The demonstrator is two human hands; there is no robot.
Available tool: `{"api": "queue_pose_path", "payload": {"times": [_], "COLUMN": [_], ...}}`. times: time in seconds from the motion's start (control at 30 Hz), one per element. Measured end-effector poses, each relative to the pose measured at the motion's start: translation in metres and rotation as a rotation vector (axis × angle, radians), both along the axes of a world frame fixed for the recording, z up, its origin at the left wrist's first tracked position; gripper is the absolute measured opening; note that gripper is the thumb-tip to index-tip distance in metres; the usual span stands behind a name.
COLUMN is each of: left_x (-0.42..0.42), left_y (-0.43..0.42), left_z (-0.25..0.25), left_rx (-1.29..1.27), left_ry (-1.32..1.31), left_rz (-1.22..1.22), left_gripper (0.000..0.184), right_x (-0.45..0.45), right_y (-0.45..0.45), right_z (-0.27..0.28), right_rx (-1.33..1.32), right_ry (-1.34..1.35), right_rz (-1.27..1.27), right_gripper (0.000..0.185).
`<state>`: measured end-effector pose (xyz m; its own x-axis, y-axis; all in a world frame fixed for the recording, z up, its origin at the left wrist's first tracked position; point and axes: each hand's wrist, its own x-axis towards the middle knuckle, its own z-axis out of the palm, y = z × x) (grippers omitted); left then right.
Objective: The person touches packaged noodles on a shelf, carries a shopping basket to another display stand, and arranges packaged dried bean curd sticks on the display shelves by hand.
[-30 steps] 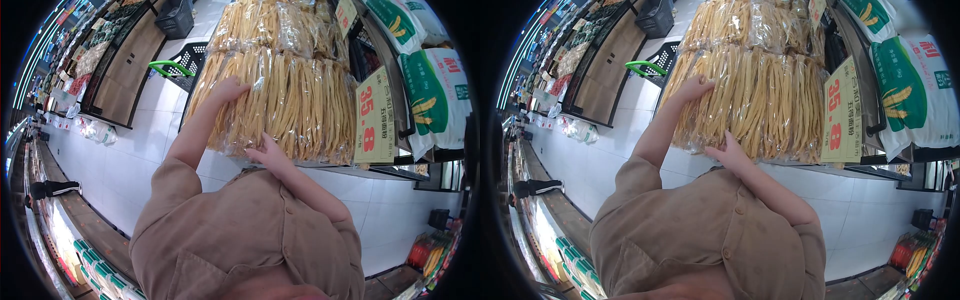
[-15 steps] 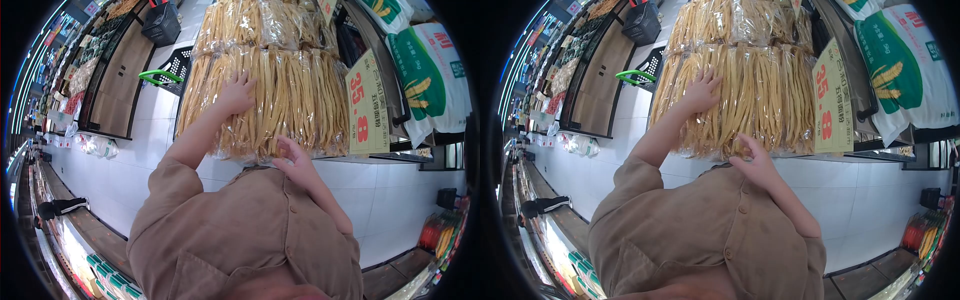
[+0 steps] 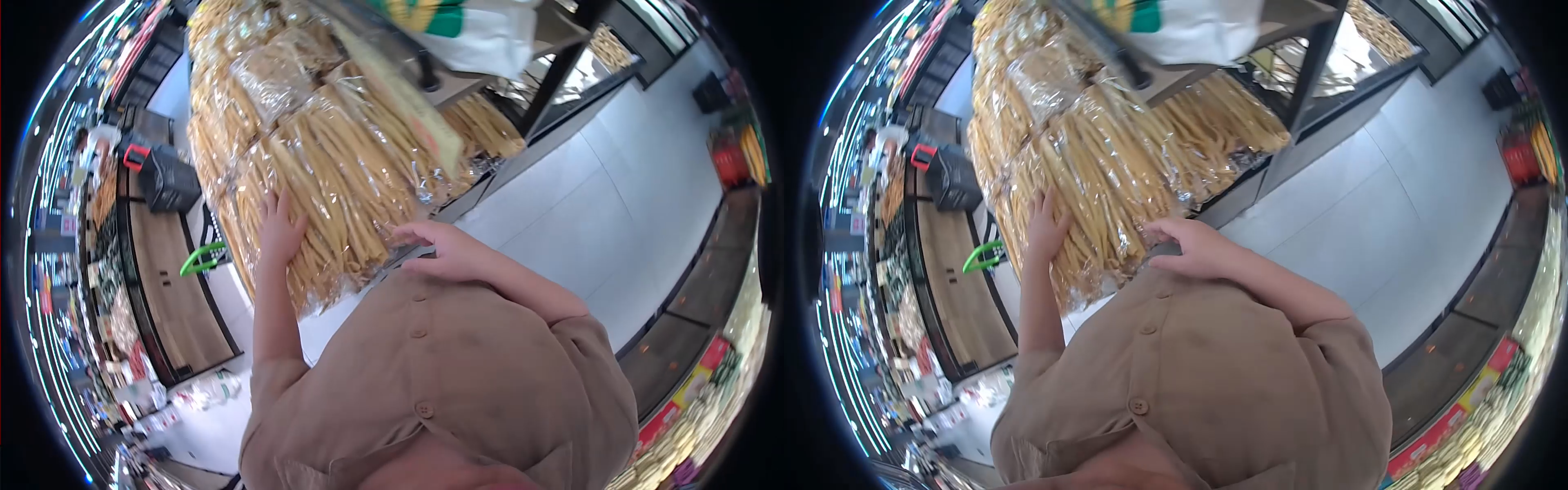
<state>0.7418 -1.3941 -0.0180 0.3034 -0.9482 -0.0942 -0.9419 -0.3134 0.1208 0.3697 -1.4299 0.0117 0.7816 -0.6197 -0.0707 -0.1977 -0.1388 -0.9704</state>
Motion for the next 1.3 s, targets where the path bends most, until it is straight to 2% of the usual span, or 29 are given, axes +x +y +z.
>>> {"api": "queue_pose_path", "payload": {"times": [0.07, 0.17, 0.23, 0.27, 0.37, 0.43, 0.53, 0.67, 0.73, 0.77, 0.87, 0.93, 1.03, 1.13, 1.23, 1.3], "left_x": [-0.022, -0.068, -0.09, -0.101, -0.135, -0.159, -0.191, -0.233, -0.237, -0.238, -0.237, -0.233, -0.232, -0.219, -0.242, -0.234], "left_y": [0.018, 0.032, 0.035, 0.033, 0.015, -0.008, -0.051, -0.084, -0.09, -0.09, -0.088, -0.087, -0.085, -0.079, -0.064, -0.058], "left_z": [0.015, 0.043, 0.052, 0.055, 0.055, 0.049, 0.032, 0.028, 0.012, 0.008, 0.005, 0.003, -0.002, 0.015, 0.02, 0.023], "left_rx": [0.054, 0.176, 0.191, 0.135, -0.019, -0.116, -0.099, -0.178, -0.201, -0.206, -0.223, -0.245, -0.414, -0.112, -0.764, -0.676], "left_ry": [-0.015, -0.083, -0.113, -0.08, 0.084, 0.273, 0.318, 0.211, 0.188, 0.201, 0.276, 0.376, 0.527, 0.667, 1.371, 1.614], "left_rz": [0.006, 0.029, 0.015, -0.037, -0.214, -0.356, -0.518, -0.522, -0.514, -0.502, -0.475, -0.462, -0.292, 0.017, 0.327, 0.487], "left_gripper": [0.078, 0.079, 0.079, 0.079, 0.077, 0.076, 0.078, 0.076, 0.072, 0.074, 0.074, 0.071, 0.062, 0.051, 0.037, 0.033], "right_x": [-0.025, -0.064, -0.087, -0.094, -0.102, -0.09, -0.07, -0.051, -0.051, -0.05, -0.044, -0.039, -0.031, -0.021, -0.029, -0.044], "right_y": [-0.004, -0.016, -0.029, -0.036, -0.059, -0.071, -0.091, -0.112, -0.119, -0.123, -0.139, -0.143, -0.149, -0.15, -0.151, -0.147], "right_z": [-0.003, -0.016, -0.035, -0.044, -0.05, -0.053, -0.068, -0.082, -0.064, -0.058, -0.059, -0.059, -0.058, -0.074, -0.078, -0.06], "right_rx": [-0.001, -0.035, -0.247, -0.354, -0.396, -0.192, 0.052, 0.157, 0.411, 0.538, 0.692, 0.636, 0.559, 0.565, 0.659, 0.705], "right_ry": [0.03, 0.218, 0.267, 0.288, 0.131, -0.009, -0.104, -0.039, -0.098, -0.129, -0.152, -0.117, -0.075, -0.107, -0.188, -0.158], "right_rz": [-0.081, -0.361, -0.612, -0.734, -0.818, -0.798, -0.666, -0.508, -0.411, -0.361, -0.3, -0.27, -0.228, -0.214, -0.252, -0.283], "right_gripper": [0.055, 0.047, 0.044, 0.042, 0.037, 0.035, 0.038, 0.043, 0.043, 0.043, 0.041, 0.039, 0.038, 0.038, 0.034, 0.031]}}
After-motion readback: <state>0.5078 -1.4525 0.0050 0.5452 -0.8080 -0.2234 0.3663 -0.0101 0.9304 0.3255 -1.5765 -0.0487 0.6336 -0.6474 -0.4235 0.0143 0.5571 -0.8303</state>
